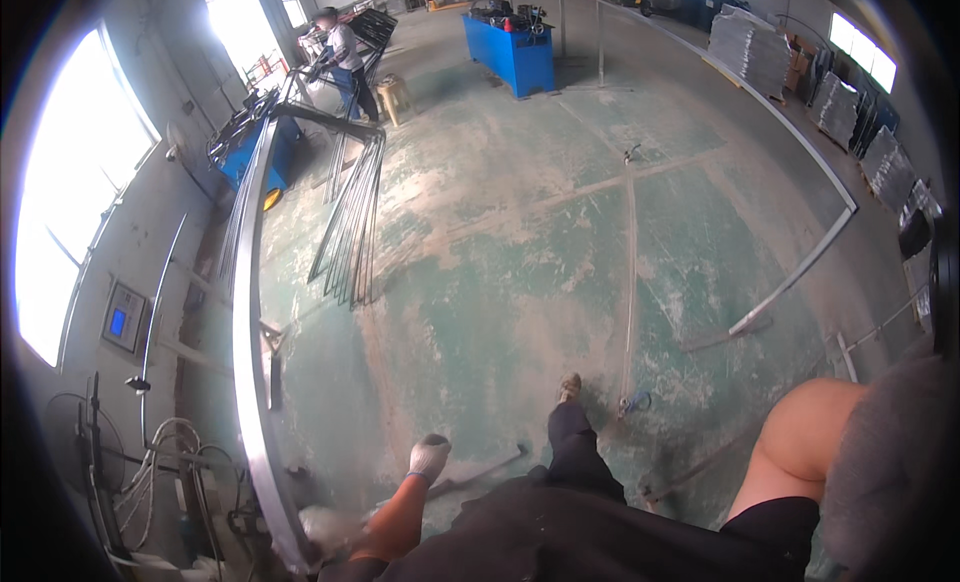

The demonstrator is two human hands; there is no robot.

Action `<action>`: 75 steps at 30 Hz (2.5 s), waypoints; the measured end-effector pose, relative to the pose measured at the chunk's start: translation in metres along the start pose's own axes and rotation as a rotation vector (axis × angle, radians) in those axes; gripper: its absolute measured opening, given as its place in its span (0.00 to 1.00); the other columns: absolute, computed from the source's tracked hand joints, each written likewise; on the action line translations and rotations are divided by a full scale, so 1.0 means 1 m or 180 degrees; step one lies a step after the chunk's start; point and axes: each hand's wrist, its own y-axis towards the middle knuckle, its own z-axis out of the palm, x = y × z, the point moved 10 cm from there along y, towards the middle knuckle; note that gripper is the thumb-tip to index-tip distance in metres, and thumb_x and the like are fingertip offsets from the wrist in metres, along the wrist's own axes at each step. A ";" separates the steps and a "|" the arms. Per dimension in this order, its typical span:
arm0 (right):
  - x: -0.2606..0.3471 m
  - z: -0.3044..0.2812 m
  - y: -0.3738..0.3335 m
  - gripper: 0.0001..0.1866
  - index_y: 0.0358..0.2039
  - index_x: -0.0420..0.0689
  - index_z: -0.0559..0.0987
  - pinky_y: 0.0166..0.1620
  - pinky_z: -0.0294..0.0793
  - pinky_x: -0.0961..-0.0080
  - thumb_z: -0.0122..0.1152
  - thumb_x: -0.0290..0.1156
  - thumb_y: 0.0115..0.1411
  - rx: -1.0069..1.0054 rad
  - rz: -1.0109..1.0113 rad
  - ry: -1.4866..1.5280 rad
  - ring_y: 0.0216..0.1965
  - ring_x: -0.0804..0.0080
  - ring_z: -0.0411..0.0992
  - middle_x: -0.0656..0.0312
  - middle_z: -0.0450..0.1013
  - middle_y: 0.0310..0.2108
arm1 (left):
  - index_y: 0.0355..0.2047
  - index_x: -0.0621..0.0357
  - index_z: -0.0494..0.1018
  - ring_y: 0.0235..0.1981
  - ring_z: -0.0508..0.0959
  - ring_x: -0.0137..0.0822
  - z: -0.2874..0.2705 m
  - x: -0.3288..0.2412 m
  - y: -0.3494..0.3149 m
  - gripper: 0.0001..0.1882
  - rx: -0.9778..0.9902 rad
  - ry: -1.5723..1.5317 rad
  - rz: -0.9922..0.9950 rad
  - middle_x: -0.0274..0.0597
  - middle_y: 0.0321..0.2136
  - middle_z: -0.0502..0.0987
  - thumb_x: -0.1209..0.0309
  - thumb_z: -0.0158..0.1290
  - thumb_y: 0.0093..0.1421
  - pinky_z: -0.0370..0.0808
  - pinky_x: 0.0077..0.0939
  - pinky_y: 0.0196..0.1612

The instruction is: The person carries a bundle of long metal rods and places them on a rack. They then walk through the workshop, unwrap a red metal frame from plastic, and later handle a single metal rod, positioning it into a machine and adjusting the machine's controls.

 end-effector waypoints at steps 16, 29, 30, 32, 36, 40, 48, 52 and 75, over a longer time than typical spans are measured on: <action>-0.555 0.153 0.250 0.12 0.45 0.46 0.85 0.30 0.81 0.63 0.78 0.34 0.65 0.0692 -0.0915 -0.1252 0.25 0.59 0.82 0.60 0.82 0.28 | 0.54 0.55 0.89 0.55 0.89 0.45 0.047 -0.229 0.242 0.25 0.0231 0.0557 -0.0734 0.48 0.52 0.91 0.51 0.64 0.66 0.83 0.36 0.61; -1.116 0.154 -0.033 0.17 0.39 0.45 0.88 0.49 0.85 0.52 0.77 0.46 0.60 0.1008 0.4033 -0.2209 0.42 0.44 0.86 0.49 0.87 0.39 | 0.50 0.55 0.89 0.54 0.89 0.51 -0.004 -0.458 0.685 0.19 0.0665 0.1756 0.0269 0.51 0.50 0.90 0.58 0.60 0.67 0.84 0.44 0.59; -1.125 0.150 -0.083 0.20 0.42 0.42 0.89 0.51 0.85 0.52 0.77 0.47 0.59 0.0950 0.4372 -0.2397 0.43 0.46 0.88 0.48 0.88 0.40 | 0.49 0.54 0.89 0.52 0.89 0.48 -0.020 -0.471 0.718 0.18 0.0614 0.1708 0.0069 0.48 0.48 0.91 0.57 0.64 0.66 0.84 0.43 0.58; -1.165 0.141 -0.275 0.24 0.43 0.34 0.88 0.44 0.84 0.51 0.69 0.47 0.66 0.2136 0.6096 -0.1780 0.36 0.52 0.87 0.48 0.87 0.38 | 0.49 0.55 0.88 0.52 0.89 0.50 -0.047 -0.544 0.749 0.18 0.0442 0.1470 0.0146 0.51 0.47 0.90 0.57 0.62 0.67 0.84 0.43 0.58; -1.195 0.219 -0.260 0.22 0.45 0.36 0.89 0.47 0.84 0.50 0.69 0.45 0.66 0.2967 0.6857 -0.1464 0.40 0.49 0.87 0.47 0.87 0.41 | 0.52 0.57 0.88 0.51 0.89 0.41 -0.092 -0.589 0.849 0.19 -0.0084 0.0746 0.0201 0.45 0.48 0.91 0.61 0.66 0.65 0.84 0.38 0.57; -1.318 0.259 -0.172 0.20 0.47 0.38 0.89 0.49 0.84 0.50 0.69 0.43 0.66 0.3313 0.6483 -0.1515 0.44 0.46 0.87 0.46 0.87 0.44 | 0.50 0.53 0.89 0.55 0.87 0.53 -0.057 -0.576 0.907 0.17 0.0731 0.1727 0.0091 0.48 0.52 0.90 0.58 0.58 0.71 0.82 0.45 0.63; -1.713 0.352 0.225 0.18 0.41 0.37 0.90 0.50 0.84 0.51 0.68 0.39 0.62 0.1138 0.4984 -0.1508 0.46 0.42 0.88 0.41 0.87 0.39 | 0.50 0.54 0.90 0.55 0.89 0.51 -0.135 -0.745 1.050 0.24 0.0813 0.1309 -0.0555 0.52 0.56 0.89 0.50 0.59 0.66 0.84 0.43 0.61; -1.847 0.454 0.457 0.22 0.50 0.42 0.88 0.49 0.84 0.61 0.74 0.43 0.61 0.1082 0.4053 -0.1082 0.41 0.59 0.87 0.50 0.88 0.42 | 0.53 0.53 0.89 0.61 0.86 0.52 -0.160 -0.800 1.175 0.28 0.0344 0.0928 -0.0796 0.50 0.60 0.87 0.45 0.57 0.68 0.82 0.42 0.63; -2.262 0.627 0.508 0.23 0.46 0.42 0.91 0.52 0.84 0.56 0.65 0.49 0.67 0.3637 0.5943 -0.1440 0.48 0.50 0.87 0.47 0.87 0.44 | 0.44 0.56 0.89 0.50 0.88 0.53 -0.371 -1.067 1.876 0.15 0.0888 0.2982 0.0314 0.55 0.47 0.88 0.61 0.58 0.71 0.85 0.49 0.53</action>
